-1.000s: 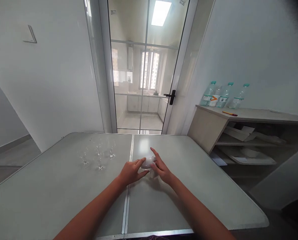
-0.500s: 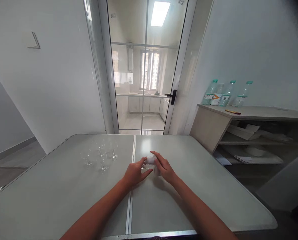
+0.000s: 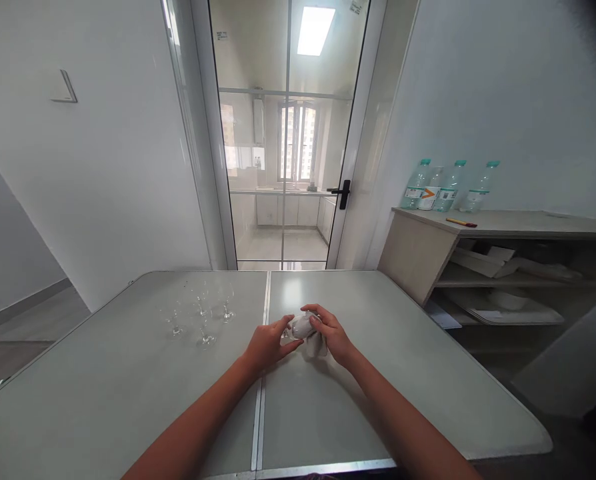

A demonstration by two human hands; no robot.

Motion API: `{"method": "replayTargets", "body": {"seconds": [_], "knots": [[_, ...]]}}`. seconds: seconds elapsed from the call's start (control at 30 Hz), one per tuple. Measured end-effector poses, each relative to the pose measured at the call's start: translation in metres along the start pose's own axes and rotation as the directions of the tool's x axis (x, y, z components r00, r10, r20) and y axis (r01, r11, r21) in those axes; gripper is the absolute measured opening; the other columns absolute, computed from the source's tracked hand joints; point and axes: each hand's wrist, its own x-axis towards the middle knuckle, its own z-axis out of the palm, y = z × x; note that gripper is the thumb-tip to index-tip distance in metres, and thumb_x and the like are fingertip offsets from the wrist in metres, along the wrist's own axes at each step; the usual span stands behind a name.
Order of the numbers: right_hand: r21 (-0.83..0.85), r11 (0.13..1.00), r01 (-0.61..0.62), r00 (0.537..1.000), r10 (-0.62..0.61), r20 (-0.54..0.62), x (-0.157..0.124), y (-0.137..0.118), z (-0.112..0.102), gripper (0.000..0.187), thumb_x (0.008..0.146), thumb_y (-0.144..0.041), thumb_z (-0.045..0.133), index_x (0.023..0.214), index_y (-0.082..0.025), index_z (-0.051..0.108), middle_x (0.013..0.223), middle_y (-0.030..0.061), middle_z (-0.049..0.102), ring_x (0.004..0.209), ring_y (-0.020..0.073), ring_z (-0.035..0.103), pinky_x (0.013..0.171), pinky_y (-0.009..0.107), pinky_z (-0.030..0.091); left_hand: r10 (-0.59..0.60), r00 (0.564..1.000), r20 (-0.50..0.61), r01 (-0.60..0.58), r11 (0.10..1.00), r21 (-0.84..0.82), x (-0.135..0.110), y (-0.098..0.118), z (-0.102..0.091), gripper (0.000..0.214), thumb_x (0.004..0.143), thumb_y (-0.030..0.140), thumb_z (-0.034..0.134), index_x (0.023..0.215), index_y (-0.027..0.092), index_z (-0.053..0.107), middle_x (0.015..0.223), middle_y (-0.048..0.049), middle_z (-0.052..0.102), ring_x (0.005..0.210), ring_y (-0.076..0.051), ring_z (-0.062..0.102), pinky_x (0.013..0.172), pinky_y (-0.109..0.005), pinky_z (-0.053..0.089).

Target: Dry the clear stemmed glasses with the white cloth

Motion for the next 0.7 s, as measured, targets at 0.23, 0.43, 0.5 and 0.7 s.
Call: {"method": "replayTargets", "body": {"seconds": [0.23, 0.43, 0.5, 0.7], "knots": [[-0.031, 0.998, -0.048, 0.995, 0.045, -0.091, -0.001, -0.003, 0.007, 0.038, 0.094, -0.048, 0.059, 0.126, -0.027, 0.063, 0.093, -0.0006, 0.062, 0.085, 0.0187, 0.055, 0.080, 0.029, 0.042, 0.077, 0.997, -0.003, -0.076, 0.989, 0.126, -0.003, 0.004, 0.006, 0.046, 0.097, 0.043, 0.058, 0.137, 0.022, 0.059, 0.115, -0.0145, 0.075, 0.088, -0.027, 0.074, 0.063, -0.029, 0.046], [-0.163, 0.986, 0.032, 0.994, -0.015, 0.108, -0.007, -0.014, 0.006, 0.041, 0.101, -0.049, 0.046, 0.134, -0.027, 0.058, 0.099, 0.0018, 0.064, 0.086, 0.0189, 0.057, 0.078, 0.029, 0.044, -0.144, 0.989, 0.036, 0.149, 0.952, -0.269, 0.000, 0.020, -0.006, 0.054, 0.081, 0.051, 0.075, 0.125, 0.023, 0.061, 0.089, -0.0060, 0.077, 0.063, -0.018, 0.066, 0.061, -0.028, 0.045], [-0.273, 0.956, 0.110, 0.982, -0.063, 0.175, -0.008, -0.014, 0.000, 0.041, 0.101, -0.049, 0.046, 0.132, -0.026, 0.058, 0.088, 0.0009, 0.063, 0.076, 0.0177, 0.054, 0.073, 0.029, 0.043, -0.190, 0.963, 0.188, 0.262, 0.816, -0.515, 0.003, 0.022, -0.016, 0.055, 0.077, 0.053, 0.078, 0.119, 0.023, 0.060, 0.080, -0.0017, 0.073, 0.052, -0.013, 0.058, 0.055, -0.025, 0.043], [-0.586, 0.741, 0.329, 0.939, -0.193, 0.284, -0.012, -0.015, -0.013, 0.036, 0.097, -0.040, 0.055, 0.130, -0.026, 0.061, 0.089, 0.0045, 0.066, 0.088, 0.0230, 0.053, 0.080, 0.035, 0.044, -0.082, 0.859, 0.506, 0.496, 0.381, -0.780, 0.009, 0.017, -0.034, 0.054, 0.079, 0.055, 0.076, 0.114, 0.017, 0.058, 0.064, 0.0017, 0.065, 0.040, -0.008, 0.048, 0.043, -0.021, 0.034]]}}
